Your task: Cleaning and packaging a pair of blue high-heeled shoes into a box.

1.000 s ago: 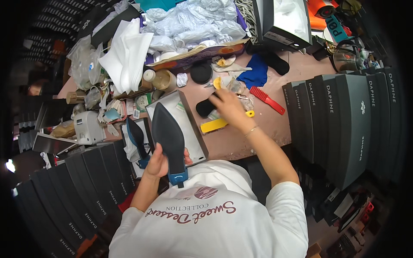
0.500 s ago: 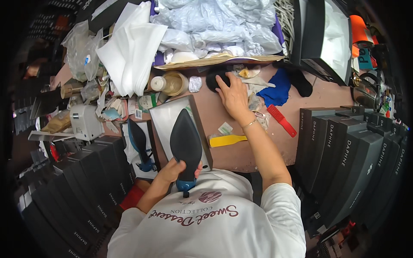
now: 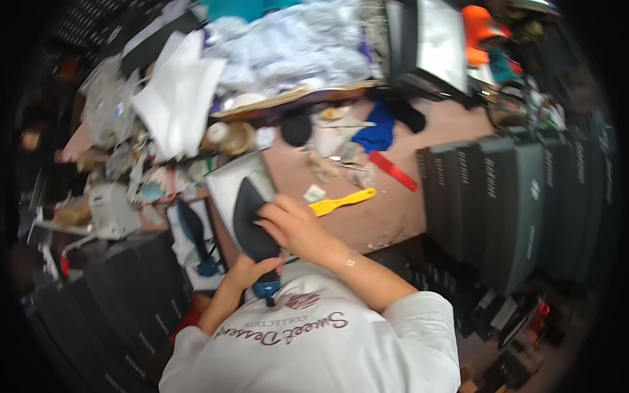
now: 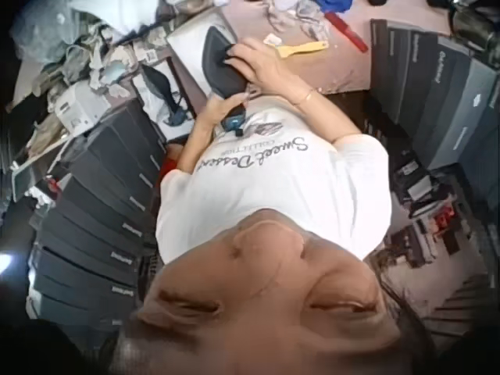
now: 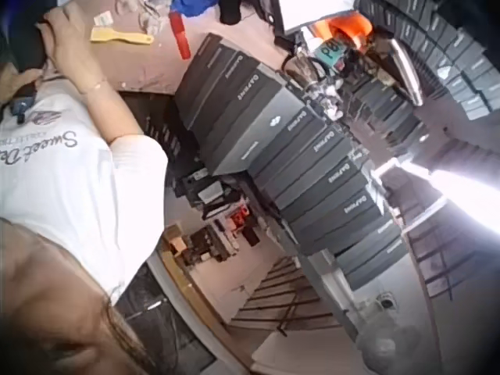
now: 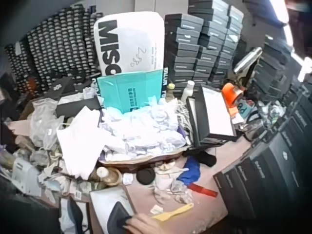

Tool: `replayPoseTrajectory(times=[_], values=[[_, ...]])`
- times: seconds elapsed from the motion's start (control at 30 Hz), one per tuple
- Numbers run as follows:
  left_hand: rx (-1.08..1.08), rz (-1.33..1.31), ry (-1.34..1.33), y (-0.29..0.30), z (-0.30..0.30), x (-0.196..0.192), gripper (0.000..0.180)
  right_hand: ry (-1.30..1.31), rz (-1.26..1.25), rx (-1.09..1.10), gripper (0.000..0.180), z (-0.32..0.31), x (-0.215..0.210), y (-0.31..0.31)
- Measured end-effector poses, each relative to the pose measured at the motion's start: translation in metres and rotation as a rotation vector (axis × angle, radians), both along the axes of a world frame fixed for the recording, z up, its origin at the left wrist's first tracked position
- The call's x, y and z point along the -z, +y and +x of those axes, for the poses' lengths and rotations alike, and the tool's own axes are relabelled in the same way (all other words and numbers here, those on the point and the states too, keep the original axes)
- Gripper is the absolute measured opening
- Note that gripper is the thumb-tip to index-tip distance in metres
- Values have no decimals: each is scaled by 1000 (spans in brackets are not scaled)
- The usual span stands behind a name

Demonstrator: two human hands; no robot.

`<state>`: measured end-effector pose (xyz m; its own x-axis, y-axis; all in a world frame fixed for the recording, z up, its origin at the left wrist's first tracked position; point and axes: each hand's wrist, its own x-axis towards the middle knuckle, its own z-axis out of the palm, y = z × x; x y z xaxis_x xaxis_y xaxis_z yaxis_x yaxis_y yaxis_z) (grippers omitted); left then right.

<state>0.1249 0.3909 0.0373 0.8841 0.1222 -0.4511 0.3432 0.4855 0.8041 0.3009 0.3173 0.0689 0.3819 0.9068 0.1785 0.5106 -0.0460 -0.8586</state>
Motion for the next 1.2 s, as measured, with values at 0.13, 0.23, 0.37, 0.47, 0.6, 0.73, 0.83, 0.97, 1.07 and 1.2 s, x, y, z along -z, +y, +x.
replayPoseTrajectory(times=[0.13,0.23,0.37,0.47,0.6,0.73,0.83,0.97,1.07,1.2], values=[[-84,-92,27,-17,-6,-17,13,-24,216,99,14,8,-2,34],[-222,-83,-38,-24,-15,-29,14,-105,142,-25,16,-27,-36,-19],[-159,-70,-54,-32,-23,-24,19,-258,160,39,18,-42,-32,-31],[-103,-39,-32,-40,-29,-31,22,-244,276,159,17,-22,-34,1],[-309,210,-78,-48,-31,-32,25,-311,79,-137,13,-72,-45,-44],[-126,105,39,-53,-28,-46,19,-340,209,83,13,-48,-48,-20],[-168,156,55,-60,-27,-43,16,-389,137,79,12,-61,-47,-13],[-158,241,18,-52,-30,-38,20,-493,83,-95,13,-87,-47,-38],[-58,161,-23,-66,-20,-46,15,-471,250,320,12,-30,-43,-19],[-142,237,-41,-59,-25,-39,17,-414,94,79,13,-68,-54,-35]])
